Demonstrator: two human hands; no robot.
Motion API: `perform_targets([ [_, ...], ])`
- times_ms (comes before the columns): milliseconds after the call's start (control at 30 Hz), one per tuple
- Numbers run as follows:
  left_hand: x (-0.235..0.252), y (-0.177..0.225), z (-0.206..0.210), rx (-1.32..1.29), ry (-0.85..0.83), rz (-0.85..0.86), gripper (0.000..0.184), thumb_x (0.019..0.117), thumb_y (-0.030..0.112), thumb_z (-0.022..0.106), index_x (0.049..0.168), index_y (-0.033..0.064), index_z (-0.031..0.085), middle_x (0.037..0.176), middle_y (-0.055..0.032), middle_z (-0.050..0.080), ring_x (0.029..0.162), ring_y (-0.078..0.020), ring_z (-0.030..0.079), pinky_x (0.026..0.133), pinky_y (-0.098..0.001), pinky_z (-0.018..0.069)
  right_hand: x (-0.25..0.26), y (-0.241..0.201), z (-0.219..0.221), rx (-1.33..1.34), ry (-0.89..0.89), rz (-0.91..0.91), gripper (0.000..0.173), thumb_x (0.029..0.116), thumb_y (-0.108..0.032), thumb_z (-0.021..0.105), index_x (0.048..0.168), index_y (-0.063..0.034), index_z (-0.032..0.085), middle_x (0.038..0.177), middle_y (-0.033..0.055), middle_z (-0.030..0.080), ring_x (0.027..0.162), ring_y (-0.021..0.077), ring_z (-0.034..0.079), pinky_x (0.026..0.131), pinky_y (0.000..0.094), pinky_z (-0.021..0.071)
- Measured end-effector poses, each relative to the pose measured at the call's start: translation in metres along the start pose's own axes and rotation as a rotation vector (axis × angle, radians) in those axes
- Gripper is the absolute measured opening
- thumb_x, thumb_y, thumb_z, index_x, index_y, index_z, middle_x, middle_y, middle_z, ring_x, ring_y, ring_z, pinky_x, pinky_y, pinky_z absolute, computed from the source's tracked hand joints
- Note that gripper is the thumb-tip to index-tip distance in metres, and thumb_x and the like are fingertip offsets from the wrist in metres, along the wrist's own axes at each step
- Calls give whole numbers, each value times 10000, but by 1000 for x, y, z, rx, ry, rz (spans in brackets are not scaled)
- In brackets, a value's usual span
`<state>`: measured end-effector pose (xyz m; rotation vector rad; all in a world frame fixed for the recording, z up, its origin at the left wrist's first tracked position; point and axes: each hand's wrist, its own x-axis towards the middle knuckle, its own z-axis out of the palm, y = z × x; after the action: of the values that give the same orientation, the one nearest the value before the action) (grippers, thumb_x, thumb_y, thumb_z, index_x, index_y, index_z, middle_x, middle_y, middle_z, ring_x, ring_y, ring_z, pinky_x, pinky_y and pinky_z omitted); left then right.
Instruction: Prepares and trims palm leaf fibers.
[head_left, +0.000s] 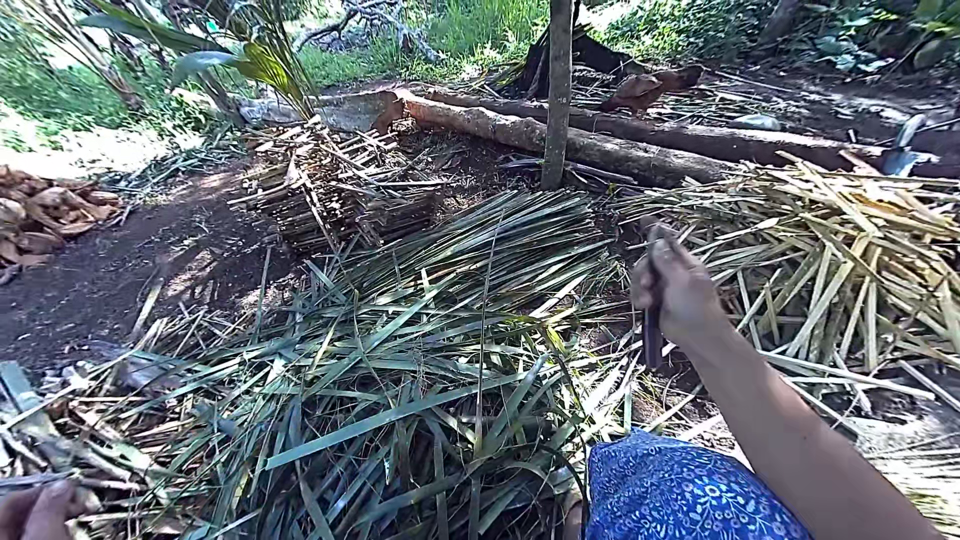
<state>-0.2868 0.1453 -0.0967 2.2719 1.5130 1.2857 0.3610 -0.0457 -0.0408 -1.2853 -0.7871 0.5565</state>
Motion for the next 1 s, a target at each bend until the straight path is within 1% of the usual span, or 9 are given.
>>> perform_targets([
  [67,3,24,25,-79,-76,-109,428,1067,249,486,1168,-159,565,968,-179,616,802,-67,580,768,-270,514,-14,2,14,-545,-482,106,601,1034,-177,488,1602,-145,294,818,82,610,640,141,588,609,301,519],
  [133,8,101,52,-69,-156,-192,463,1063,285,473,1166,-150,591,1004,-232,651,854,-143,622,830,-358,523,-25,-3,46,-937,-971,295,891,990,-278,668,1661,-185,88,1264,301,609,1092,415,634,962,606,476],
  [200,9,159,74,-71,-194,-105,417,1044,290,485,1096,-90,648,904,-172,677,770,-144,630,742,-373,519,-36,-6,68,-993,-1129,332,833,1018,-344,629,1659,-198,116,1281,321,597,1114,464,621,953,661,456],
  [300,0,196,98,-160,-225,77,359,1025,293,509,1003,-12,696,779,-19,662,647,11,565,607,-199,477,-43,-13,69,-557,-972,268,506,1101,-332,366,1580,-176,319,855,15,551,639,90,522,575,268,457],
  [367,-7,207,105,-237,-265,155,346,1026,298,530,974,0,699,743,20,651,626,79,536,585,-119,446,-45,-15,72,-118,-817,294,476,1090,-295,326,1547,-161,333,766,-67,533,566,10,508,520,166,457],
  [500,-19,211,111,-330,-355,206,306,1022,259,555,961,0,706,736,20,650,631,90,538,592,-96,451,-49,-20,82,278,-626,277,462,1102,-258,256,1555,-205,337,661,-69,522,491,10,496,488,152,463],
  [733,-23,196,109,-345,-401,197,314,1033,238,560,975,-39,697,770,-20,668,667,81,562,624,-106,468,-48,-24,80,353,-457,223,463,1115,-273,207,1356,-112,568,583,-59,491,433,3,463,443,143,437],
  [900,-13,148,89,-271,-300,29,298,1042,176,524,1050,-95,649,855,-19,667,736,84,576,701,-141,497,-37,-27,58,398,-311,115,533,1119,-307,147,1335,-93,584,537,-75,479,408,-6,448,427,141,428],
  [1000,-11,110,81,-314,-217,-109,239,1041,150,497,1067,-61,607,877,79,622,758,99,569,736,-149,507,-30,-30,44,409,-222,66,537,1118,-314,134,1336,-123,587,516,-76,460,389,-1,438,415,151,432],
])
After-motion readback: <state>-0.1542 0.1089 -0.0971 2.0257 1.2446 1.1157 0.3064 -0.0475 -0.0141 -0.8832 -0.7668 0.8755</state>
